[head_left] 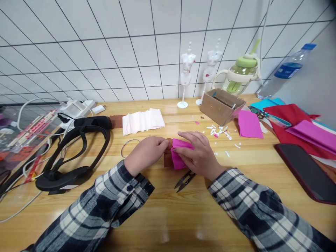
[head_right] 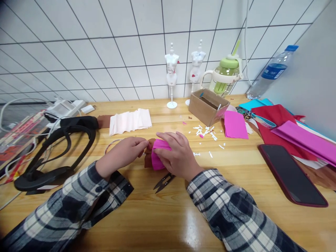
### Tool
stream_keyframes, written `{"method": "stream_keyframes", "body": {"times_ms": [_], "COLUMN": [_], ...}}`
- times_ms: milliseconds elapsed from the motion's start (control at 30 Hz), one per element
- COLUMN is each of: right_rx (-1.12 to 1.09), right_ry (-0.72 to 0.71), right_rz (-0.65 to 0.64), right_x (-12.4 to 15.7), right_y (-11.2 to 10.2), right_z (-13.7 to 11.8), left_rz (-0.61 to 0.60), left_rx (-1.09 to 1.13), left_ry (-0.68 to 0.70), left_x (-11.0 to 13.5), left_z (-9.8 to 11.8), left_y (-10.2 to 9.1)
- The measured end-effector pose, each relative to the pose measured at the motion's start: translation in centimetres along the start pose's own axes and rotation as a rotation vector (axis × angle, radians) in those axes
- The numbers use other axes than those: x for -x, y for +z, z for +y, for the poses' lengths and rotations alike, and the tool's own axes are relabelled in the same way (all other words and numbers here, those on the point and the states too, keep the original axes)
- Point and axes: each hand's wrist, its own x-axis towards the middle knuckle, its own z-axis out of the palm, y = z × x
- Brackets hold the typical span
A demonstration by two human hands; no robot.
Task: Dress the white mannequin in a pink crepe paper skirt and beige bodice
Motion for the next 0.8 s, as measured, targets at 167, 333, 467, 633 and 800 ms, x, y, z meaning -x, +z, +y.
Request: {"method": "stream_keyframes", "body": {"times_ms": [167, 333, 467, 633, 800], "right_rx": [0.012, 0.021, 0.003, -0.061, -0.083], "right_ry": [0.013, 0.010, 0.026, 0.029, 0.025], "right_rz": [-0.016, -0.026, -0.023, 0.001, 0.012], "right_x": [0.1, 0.1, 0.2, 0.2, 0.3], "right_y": [-0.1, 0.0, 0.1, 0.1, 0.2], "right_z": [-0.1, 0.1, 0.3, 0.4, 0.3], "left_rz": [0.048, 0.060, 0.062, 0.087, 0.154], "left_rx": [-0.033, 0.064, 0.164, 0.015, -0.139], "left_ry": [-0.009, 0.004, 0.000, 0.014, -0.001], "left_x": [0.1, 0.0, -0.2, 0.1, 0.3], "left_z": [0.2, 0.5, 0.4, 0.7, 1.0], "left_y": [0.3, 0.7, 1.0, 1.3, 1.6]}}
